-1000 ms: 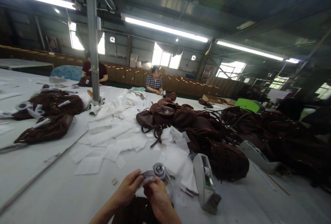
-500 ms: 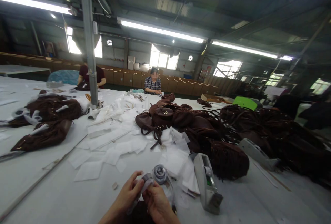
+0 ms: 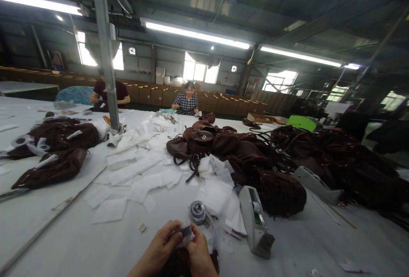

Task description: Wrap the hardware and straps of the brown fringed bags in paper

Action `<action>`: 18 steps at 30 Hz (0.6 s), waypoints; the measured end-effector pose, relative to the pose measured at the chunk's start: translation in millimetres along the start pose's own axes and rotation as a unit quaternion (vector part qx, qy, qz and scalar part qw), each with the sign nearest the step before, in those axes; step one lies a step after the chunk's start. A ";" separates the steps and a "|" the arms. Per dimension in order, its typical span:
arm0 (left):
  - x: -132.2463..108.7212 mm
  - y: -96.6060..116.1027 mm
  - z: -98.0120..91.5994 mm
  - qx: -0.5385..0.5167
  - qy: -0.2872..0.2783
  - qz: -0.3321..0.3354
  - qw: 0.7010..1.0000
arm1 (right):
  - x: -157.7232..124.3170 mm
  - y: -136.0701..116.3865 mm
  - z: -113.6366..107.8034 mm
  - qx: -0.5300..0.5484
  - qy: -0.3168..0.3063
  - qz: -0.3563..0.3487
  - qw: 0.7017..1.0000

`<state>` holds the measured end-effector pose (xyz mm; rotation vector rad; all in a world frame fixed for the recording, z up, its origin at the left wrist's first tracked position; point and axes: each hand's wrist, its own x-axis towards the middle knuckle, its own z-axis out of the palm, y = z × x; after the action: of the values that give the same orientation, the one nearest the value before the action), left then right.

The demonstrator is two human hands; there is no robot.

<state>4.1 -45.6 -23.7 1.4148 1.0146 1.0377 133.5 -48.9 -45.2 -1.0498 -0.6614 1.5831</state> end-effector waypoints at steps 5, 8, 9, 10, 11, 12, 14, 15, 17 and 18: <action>-2.9 4.7 -1.6 0.025 -0.064 -0.009 0.998 | -8.9 -5.6 2.0 0.019 0.006 -0.016 1.000; -3.3 10.0 -4.2 0.049 -0.080 -0.002 0.996 | -13.1 -12.9 2.9 0.056 -0.010 0.016 0.998; -3.3 11.4 -5.5 0.055 -0.088 0.006 0.995 | -14.6 -15.5 3.5 0.074 -0.016 0.031 0.997; -3.2 11.8 -6.9 0.057 -0.097 0.016 0.994 | -16.1 -17.8 4.3 0.093 -0.019 0.046 0.994; -3.1 11.1 -8.4 0.056 -0.105 0.025 0.993 | -17.8 -19.7 5.4 0.113 -0.019 0.060 0.992; -3.0 9.1 -9.9 0.054 -0.111 0.033 0.992 | -19.5 -21.1 6.7 0.135 -0.017 0.074 0.988; -2.6 0.9 -12.3 0.049 -0.102 0.041 0.993 | -22.4 -21.7 9.7 0.177 -0.015 0.099 0.979; -2.3 -4.5 -12.9 0.047 -0.086 0.040 0.994 | -23.3 -20.8 11.3 0.194 -0.018 0.112 0.974; -1.7 -15.0 -13.1 0.040 -0.040 0.034 0.998 | -23.7 -17.3 13.6 0.211 -0.030 0.132 0.968; -1.5 -18.9 -13.0 0.031 -0.018 0.029 0.999 | -23.0 -15.2 13.7 0.209 -0.037 0.139 0.967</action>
<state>-9.7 -42.3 -41.9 1.5156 0.9930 1.0271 129.3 -65.3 -19.5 -0.7919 -0.2138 1.9077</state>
